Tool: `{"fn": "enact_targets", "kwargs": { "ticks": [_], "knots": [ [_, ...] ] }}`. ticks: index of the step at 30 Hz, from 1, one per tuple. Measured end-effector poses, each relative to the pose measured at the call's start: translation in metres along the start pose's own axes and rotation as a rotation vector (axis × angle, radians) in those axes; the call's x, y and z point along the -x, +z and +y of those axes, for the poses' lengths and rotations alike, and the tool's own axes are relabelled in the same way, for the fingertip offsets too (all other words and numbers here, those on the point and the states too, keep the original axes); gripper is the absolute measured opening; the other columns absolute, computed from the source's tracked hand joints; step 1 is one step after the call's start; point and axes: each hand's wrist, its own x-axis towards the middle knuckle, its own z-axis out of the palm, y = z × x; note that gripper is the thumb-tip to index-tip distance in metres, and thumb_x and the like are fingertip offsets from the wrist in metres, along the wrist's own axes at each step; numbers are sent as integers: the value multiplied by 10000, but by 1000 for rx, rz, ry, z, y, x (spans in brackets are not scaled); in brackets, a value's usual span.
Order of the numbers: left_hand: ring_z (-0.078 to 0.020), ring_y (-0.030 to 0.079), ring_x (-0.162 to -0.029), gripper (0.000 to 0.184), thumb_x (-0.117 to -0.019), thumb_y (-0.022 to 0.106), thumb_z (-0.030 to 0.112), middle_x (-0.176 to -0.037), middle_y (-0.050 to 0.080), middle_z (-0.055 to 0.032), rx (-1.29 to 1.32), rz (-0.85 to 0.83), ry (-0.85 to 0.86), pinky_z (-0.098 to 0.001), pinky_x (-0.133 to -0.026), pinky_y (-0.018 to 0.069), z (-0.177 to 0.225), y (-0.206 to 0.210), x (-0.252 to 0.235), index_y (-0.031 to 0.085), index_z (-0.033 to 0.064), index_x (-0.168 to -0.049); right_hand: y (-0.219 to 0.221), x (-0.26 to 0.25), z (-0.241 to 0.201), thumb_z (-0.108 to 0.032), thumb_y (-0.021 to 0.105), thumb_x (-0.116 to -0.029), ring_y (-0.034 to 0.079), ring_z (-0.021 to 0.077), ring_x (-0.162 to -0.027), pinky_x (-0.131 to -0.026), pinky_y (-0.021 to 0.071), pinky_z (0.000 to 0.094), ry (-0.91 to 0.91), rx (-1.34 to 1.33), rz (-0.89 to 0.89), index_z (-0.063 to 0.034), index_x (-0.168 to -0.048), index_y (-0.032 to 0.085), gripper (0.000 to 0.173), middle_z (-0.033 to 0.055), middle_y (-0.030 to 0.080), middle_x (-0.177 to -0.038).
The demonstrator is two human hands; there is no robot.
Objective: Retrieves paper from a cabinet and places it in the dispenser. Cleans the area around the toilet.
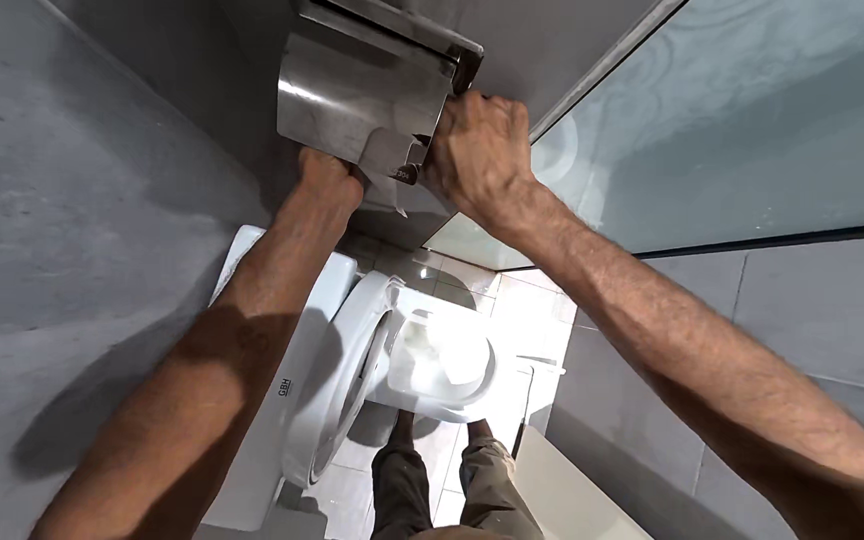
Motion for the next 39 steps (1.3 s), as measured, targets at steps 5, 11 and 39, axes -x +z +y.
{"fn": "enact_targets", "kwargs": {
  "ticks": [5,11,39],
  "knots": [
    [-129,563,-1133,284,-1131,301,138,-1223,542,-76,-89,22,-22,-290,-972,503,1,-5,-1,425,67,-1377,8,-3,0,-283,695,-891,701,402,-973,-765,530,545,96,-270,26,41,-1162,656,423,228,698,-1076],
    [-119,605,-1025,168,-1111,378,110,-1083,585,-49,-145,-27,38,-294,-900,541,0,-12,-12,485,88,-1239,27,7,8,-268,648,-913,702,317,-777,-657,523,510,103,-470,160,-59,-1154,696,323,110,699,-816],
    [-187,651,-1030,345,-1119,261,191,-1025,675,-71,-280,-323,203,-380,-992,511,20,-68,-45,575,50,-1131,100,26,-7,-53,608,-845,613,135,-610,-530,548,359,185,-1365,216,-108,-1434,574,592,12,726,-1027]
  ]
}}
